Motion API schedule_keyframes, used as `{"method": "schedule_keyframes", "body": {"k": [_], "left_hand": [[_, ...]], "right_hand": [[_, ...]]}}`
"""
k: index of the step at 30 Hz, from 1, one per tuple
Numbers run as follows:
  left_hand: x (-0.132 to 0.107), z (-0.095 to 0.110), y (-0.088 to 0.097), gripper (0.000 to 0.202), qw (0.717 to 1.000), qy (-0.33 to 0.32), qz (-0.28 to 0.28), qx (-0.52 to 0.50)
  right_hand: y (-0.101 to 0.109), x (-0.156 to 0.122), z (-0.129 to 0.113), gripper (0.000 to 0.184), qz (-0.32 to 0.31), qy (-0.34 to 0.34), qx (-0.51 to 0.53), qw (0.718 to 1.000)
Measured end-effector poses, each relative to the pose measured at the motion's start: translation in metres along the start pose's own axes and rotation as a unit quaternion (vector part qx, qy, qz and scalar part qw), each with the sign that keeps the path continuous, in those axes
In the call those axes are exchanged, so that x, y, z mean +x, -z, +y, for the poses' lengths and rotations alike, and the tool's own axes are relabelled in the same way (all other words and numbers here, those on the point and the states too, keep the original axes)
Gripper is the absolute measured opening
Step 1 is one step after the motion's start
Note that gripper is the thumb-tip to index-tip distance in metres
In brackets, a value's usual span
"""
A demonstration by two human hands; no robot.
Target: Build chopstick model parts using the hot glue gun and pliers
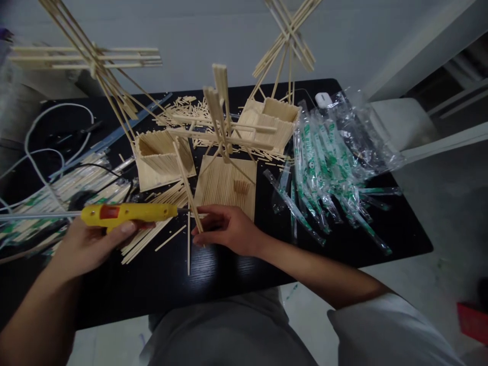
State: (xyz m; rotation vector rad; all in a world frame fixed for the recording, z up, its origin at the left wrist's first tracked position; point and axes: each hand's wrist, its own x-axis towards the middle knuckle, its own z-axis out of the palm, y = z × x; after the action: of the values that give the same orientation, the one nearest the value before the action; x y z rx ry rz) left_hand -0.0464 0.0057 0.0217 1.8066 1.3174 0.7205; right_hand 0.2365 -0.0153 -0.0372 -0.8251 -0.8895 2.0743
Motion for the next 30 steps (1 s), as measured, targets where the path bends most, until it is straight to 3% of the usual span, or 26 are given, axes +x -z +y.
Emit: {"method": "schedule_keyframes", "body": {"k": [3,11,21,30], "left_hand": [[0.0009,0.001,0.0027,0.024,0.997,-0.054,-0.038,0.029],[0.0022,-0.0022,0.005,0.012,0.984,-0.142,-0.072,0.083],[0.0019,-0.0019,0.0029,0.015,0.979,-0.162,-0.093,0.079],[0.001,-0.0026,0.0034,0.009,0.98,-0.163,-0.078,0.079]], "right_hand": [[-0.0033,-0.0007,-0.0046,0.045,0.017,-0.022,0.0,1.0],[-0.0029,-0.0008,-0.0065,0.051,0.023,-0.025,-0.015,0.999],[-0.0006,-0.0013,-0.0028,0.054,0.032,-0.025,-0.02,0.999],[-0.0026,-0.0011,-0.0054,0.053,0.029,-0.023,-0.007,0.999]]}}
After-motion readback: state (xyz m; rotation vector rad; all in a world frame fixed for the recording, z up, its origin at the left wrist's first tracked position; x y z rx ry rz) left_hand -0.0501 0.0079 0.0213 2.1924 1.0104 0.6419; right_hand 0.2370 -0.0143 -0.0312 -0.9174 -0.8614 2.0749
